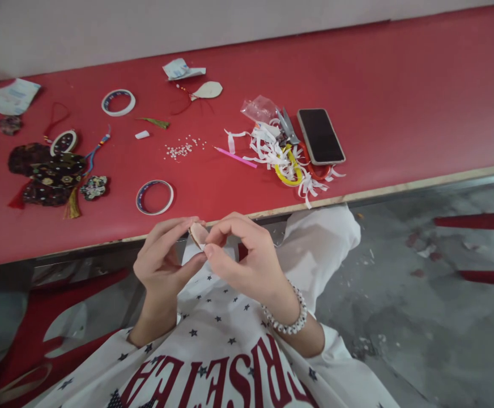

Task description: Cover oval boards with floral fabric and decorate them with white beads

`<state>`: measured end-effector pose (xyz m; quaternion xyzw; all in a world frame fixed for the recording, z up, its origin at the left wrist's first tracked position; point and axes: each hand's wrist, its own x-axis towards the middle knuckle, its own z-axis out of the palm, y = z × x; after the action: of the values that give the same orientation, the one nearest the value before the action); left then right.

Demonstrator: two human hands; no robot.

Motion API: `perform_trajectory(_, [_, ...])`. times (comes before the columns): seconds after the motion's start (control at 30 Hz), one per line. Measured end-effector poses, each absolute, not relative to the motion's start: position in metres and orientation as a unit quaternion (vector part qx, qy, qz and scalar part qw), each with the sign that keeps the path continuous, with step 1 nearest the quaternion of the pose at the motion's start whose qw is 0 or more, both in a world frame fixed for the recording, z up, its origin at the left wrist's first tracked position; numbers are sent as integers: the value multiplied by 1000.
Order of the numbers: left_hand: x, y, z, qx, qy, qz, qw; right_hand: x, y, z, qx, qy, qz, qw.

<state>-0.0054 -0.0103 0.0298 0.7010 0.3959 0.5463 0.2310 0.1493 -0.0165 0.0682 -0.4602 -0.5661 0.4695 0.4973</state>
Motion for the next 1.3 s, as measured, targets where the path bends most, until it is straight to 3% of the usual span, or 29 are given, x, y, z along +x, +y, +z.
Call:
perform_trajectory(0.37, [-5, -11, 28, 702, 396, 540, 241, 148, -13, 67, -414, -546, 528, 502])
perform_trajectory(0.87, [-6, -7, 35, 751, 394, 514, 130, 150, -11, 70, -475, -609, 445, 453])
perform_trajectory(1.3, [-5, -6, 36, 750, 411, 507, 105, 149, -12, 67, -487, -608, 425, 462])
